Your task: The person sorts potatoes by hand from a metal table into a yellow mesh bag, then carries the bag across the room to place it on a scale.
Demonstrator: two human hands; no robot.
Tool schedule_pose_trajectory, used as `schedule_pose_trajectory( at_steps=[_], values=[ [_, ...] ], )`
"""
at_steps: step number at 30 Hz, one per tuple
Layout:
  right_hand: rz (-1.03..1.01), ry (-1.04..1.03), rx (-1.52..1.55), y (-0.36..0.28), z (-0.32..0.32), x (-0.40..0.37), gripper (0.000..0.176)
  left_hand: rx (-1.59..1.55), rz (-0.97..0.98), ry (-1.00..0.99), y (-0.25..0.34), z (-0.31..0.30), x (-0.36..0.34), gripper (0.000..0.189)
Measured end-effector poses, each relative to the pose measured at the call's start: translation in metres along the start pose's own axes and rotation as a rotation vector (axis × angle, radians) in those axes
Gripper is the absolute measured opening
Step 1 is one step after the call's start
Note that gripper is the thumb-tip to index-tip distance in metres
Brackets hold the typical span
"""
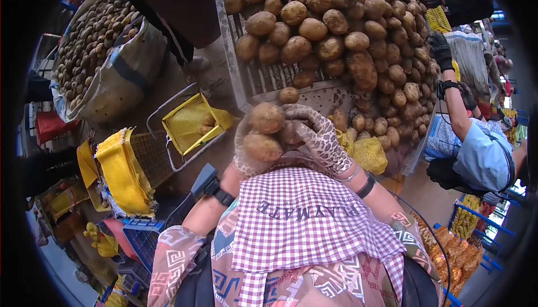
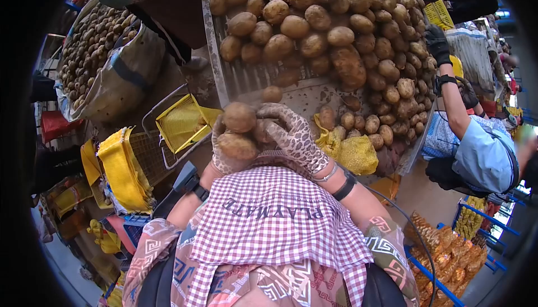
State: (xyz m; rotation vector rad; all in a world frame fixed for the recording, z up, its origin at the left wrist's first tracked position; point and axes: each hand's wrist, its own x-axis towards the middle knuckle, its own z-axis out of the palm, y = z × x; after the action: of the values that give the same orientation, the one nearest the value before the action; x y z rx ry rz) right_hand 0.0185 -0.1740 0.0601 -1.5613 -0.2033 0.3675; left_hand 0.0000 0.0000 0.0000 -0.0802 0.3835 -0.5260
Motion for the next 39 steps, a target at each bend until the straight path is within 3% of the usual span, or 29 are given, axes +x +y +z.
schedule_pose_trajectory(
  at_steps=[2,3,5,6,7,9,12,14,16,18,20,21,23,24,26,29,32,36,39],
  values=[
    [0.147,0.059,0.097,-0.004,-0.001,-0.001,0.028,0.003,-0.064,-0.124,-0.006,0.009,0.000,0.076],
    [0.127,0.059,0.103,0.003,0.006,0.011,0.028,0.022,-0.061,-0.131,0.008,0.020,-0.003,0.076],
    [-0.049,-0.092,-0.502,0.009,0.002,0.013,0.026,0.043,-0.087,-0.109,0.006,0.041,-0.013,0.071],
    [0.046,0.021,-0.139,0.000,0.011,0.008,0.035,0.036,-0.091,-0.103,0.006,0.036,-0.014,0.071],
    [0.045,0.023,-0.141,-0.002,0.012,0.010,0.035,-0.001,-0.081,-0.101,0.009,0.029,-0.013,0.071],
    [0.609,0.125,0.825,-0.004,0.012,0.017,0.044,-0.040,-0.069,-0.094,0.012,0.021,-0.013,0.071],
    [0.564,0.093,0.746,0.004,0.012,0.016,0.039,-0.068,-0.052,-0.026,0.014,0.016,-0.012,0.071],
    [0.511,0.053,0.642,0.005,0.015,0.014,0.035,-0.066,-0.084,-0.217,0.015,0.014,-0.012,0.069],
    [0.227,-0.042,-0.176,0.004,0.019,0.012,0.028,-0.045,-0.109,-0.233,0.015,0.008,-0.013,0.070],
    [0.251,0.004,-0.068,0.007,0.025,0.011,0.025,-0.022,-0.135,-0.248,0.016,0.002,-0.014,0.070],
    [0.283,0.090,0.017,0.019,0.027,0.013,0.020,0.026,-0.107,-0.053,0.019,-0.001,-0.016,0.070],
    [0.281,0.087,0.014,0.014,0.028,0.014,0.020,0.025,-0.104,-0.056,0.018,0.000,-0.017,0.070],
    [0.559,0.133,0.546,0.000,0.028,0.018,0.029,-0.149,-0.070,-0.141,0.017,0.006,-0.019,0.061],
    [0.558,0.104,0.642,-0.008,0.029,0.020,0.038,-0.149,-0.064,-0.140,0.018,0.007,-0.020,0.061],
    [0.547,0.072,0.664,-0.012,0.029,0.022,0.037,0.013,-0.013,-0.193,0.020,0.009,-0.020,0.073],
    [0.470,-0.029,0.630,-0.017,0.026,0.021,0.034,0.056,0.041,-0.122,0.021,0.005,-0.024,0.074],
    [0.422,-0.115,0.562,-0.017,0.028,0.022,0.033,-0.073,0.021,-0.250,0.022,0.024,-0.030,0.068],
    [0.358,-0.177,0.408,-0.015,0.029,0.023,0.039,-0.004,0.028,-0.169,0.028,0.007,-0.032,0.073],
    [0.317,-0.176,0.360,-0.006,0.032,0.024,0.036,0.014,0.080,-0.262,0.030,-0.001,-0.034,0.064]
  ],
)
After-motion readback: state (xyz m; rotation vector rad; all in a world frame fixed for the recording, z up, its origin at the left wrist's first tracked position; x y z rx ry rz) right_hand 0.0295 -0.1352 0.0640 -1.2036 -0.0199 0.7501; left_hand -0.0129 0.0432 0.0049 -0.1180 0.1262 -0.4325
